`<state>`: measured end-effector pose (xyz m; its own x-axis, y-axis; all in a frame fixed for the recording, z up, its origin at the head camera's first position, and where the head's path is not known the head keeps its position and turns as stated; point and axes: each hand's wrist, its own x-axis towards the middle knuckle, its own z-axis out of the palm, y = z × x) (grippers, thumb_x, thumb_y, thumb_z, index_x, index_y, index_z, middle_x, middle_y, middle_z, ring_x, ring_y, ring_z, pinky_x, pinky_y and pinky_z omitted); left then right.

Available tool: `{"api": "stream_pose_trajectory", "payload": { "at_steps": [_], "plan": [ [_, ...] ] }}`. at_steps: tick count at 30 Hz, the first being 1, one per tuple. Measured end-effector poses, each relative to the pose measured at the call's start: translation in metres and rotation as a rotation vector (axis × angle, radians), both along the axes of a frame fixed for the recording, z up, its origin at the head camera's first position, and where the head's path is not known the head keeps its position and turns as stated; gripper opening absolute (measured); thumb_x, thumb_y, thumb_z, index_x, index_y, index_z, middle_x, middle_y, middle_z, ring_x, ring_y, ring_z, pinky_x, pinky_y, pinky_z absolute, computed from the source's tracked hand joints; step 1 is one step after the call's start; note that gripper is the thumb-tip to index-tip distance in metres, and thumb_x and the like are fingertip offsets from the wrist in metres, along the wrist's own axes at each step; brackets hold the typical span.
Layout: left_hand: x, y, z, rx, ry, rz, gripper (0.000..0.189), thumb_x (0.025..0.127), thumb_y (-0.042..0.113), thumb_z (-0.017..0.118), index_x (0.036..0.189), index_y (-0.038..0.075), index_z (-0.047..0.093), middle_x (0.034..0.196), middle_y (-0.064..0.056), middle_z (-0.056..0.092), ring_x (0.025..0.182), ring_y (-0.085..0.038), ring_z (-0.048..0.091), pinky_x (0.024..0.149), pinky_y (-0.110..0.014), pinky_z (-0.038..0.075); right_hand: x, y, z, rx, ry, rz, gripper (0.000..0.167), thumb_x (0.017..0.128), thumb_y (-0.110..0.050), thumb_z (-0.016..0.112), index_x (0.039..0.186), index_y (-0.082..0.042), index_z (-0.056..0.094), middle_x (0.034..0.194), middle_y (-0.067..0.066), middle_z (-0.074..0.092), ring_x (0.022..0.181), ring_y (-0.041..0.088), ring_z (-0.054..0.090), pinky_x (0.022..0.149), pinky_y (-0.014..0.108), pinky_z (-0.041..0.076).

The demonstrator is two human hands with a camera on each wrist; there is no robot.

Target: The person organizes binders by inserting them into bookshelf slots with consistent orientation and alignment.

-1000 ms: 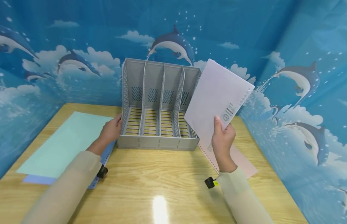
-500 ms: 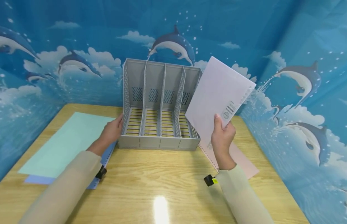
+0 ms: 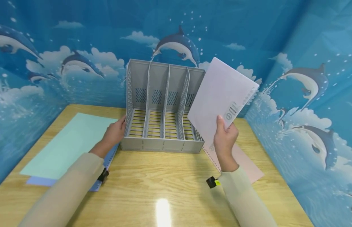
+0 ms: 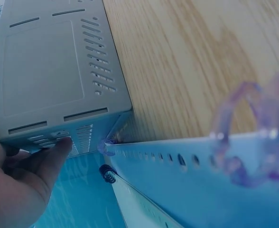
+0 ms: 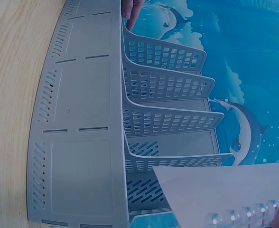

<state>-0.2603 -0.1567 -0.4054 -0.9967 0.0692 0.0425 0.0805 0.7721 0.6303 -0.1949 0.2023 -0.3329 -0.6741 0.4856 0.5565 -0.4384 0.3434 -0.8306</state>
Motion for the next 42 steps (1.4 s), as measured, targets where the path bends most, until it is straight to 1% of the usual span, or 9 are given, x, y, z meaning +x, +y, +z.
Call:
{"api": "stream_pose_trajectory", "payload": {
  "at_steps": [8, 10, 12, 15, 17, 19, 24, 31, 42],
  "plan": [
    [0.0, 0.0, 0.0, 0.001, 0.009, 0.004, 0.049, 0.108, 0.017, 0.028, 0.154, 0.003, 0.019, 0.142, -0.03, 0.043, 0.123, -0.045, 0.049, 0.102, -0.058, 0.041, -0.004, -0.001, 0.001, 0.003, -0.005, -0.024, 0.029, 0.095, -0.015, 0.063, 0.115, 0.007, 0.065, 0.112, 0.017, 0.07, 0.094, 0.03, 0.07, 0.069, 0.016, 0.057],
    [0.0, 0.0, 0.0, 0.001, 0.014, 0.005, 0.049, 0.108, 0.017, 0.029, 0.154, 0.003, 0.019, 0.141, -0.03, 0.043, 0.123, -0.046, 0.05, 0.101, -0.058, 0.042, -0.004, -0.003, 0.001, -0.004, -0.005, -0.024, 0.028, 0.095, -0.012, 0.062, 0.115, 0.008, 0.065, 0.111, 0.02, 0.069, 0.094, 0.033, 0.07, 0.068, 0.018, 0.058],
    [0.001, 0.0, 0.0, 0.001, 0.016, 0.005, 0.049, 0.108, 0.017, 0.029, 0.154, 0.004, 0.019, 0.141, -0.029, 0.044, 0.122, -0.045, 0.05, 0.101, -0.058, 0.042, 0.0, -0.008, 0.007, -0.003, -0.006, -0.028, 0.027, 0.096, -0.009, 0.061, 0.114, 0.011, 0.064, 0.111, 0.023, 0.068, 0.094, 0.035, 0.069, 0.069, 0.019, 0.058],
    [0.0, 0.0, 0.0, -0.003, 0.012, 0.006, 0.05, 0.108, 0.017, 0.028, 0.155, 0.005, 0.018, 0.142, -0.029, 0.043, 0.123, -0.045, 0.05, 0.102, -0.058, 0.041, -0.001, -0.008, 0.007, -0.002, 0.002, -0.024, 0.026, 0.096, -0.008, 0.06, 0.115, 0.01, 0.064, 0.112, 0.021, 0.068, 0.095, 0.034, 0.069, 0.07, 0.021, 0.059],
    [0.0, 0.0, -0.001, -0.004, 0.009, 0.004, 0.05, 0.108, 0.018, 0.028, 0.155, 0.005, 0.017, 0.142, -0.029, 0.043, 0.123, -0.045, 0.049, 0.102, -0.058, 0.041, -0.003, -0.008, 0.006, 0.002, 0.009, -0.022, 0.026, 0.096, -0.01, 0.06, 0.115, 0.008, 0.065, 0.112, 0.019, 0.069, 0.096, 0.032, 0.07, 0.071, 0.022, 0.059],
    [0.0, 0.0, 0.0, -0.002, 0.009, 0.002, 0.05, 0.108, 0.018, 0.028, 0.155, 0.006, 0.017, 0.142, -0.029, 0.043, 0.124, -0.045, 0.049, 0.102, -0.059, 0.041, -0.009, -0.004, 0.0, -0.004, 0.018, -0.017, 0.027, 0.096, -0.013, 0.062, 0.115, 0.006, 0.066, 0.112, 0.016, 0.069, 0.096, 0.03, 0.07, 0.071, 0.021, 0.058],
    [0.0, 0.0, 0.001, -0.002, 0.01, 0.001, 0.05, 0.108, 0.019, 0.028, 0.155, 0.006, 0.017, 0.142, -0.029, 0.043, 0.123, -0.045, 0.049, 0.101, -0.06, 0.042, -0.013, -0.005, -0.001, -0.003, 0.012, -0.019, 0.028, 0.096, -0.014, 0.061, 0.115, 0.007, 0.066, 0.111, 0.017, 0.07, 0.095, 0.031, 0.07, 0.07, 0.021, 0.058],
    [0.0, 0.0, 0.001, 0.002, -0.003, 0.023, 0.05, 0.108, 0.019, 0.028, 0.155, 0.005, 0.018, 0.144, -0.028, 0.041, 0.127, -0.045, 0.045, 0.105, -0.058, 0.039, -0.017, -0.007, -0.003, 0.019, 0.016, -0.012, 0.028, 0.098, -0.014, 0.057, 0.116, 0.005, 0.065, 0.112, 0.017, 0.069, 0.095, 0.03, 0.071, 0.07, 0.021, 0.059],
    [0.001, 0.001, 0.002, 0.021, -0.02, 0.033, 0.05, 0.108, 0.02, 0.026, 0.156, 0.009, 0.017, 0.145, -0.026, 0.041, 0.128, -0.043, 0.046, 0.106, -0.056, 0.038, -0.024, -0.01, -0.002, 0.01, -0.029, -0.04, 0.027, 0.097, -0.013, 0.057, 0.117, 0.004, 0.066, 0.113, 0.016, 0.07, 0.094, 0.028, 0.071, 0.068, 0.019, 0.058]
  ]
}}
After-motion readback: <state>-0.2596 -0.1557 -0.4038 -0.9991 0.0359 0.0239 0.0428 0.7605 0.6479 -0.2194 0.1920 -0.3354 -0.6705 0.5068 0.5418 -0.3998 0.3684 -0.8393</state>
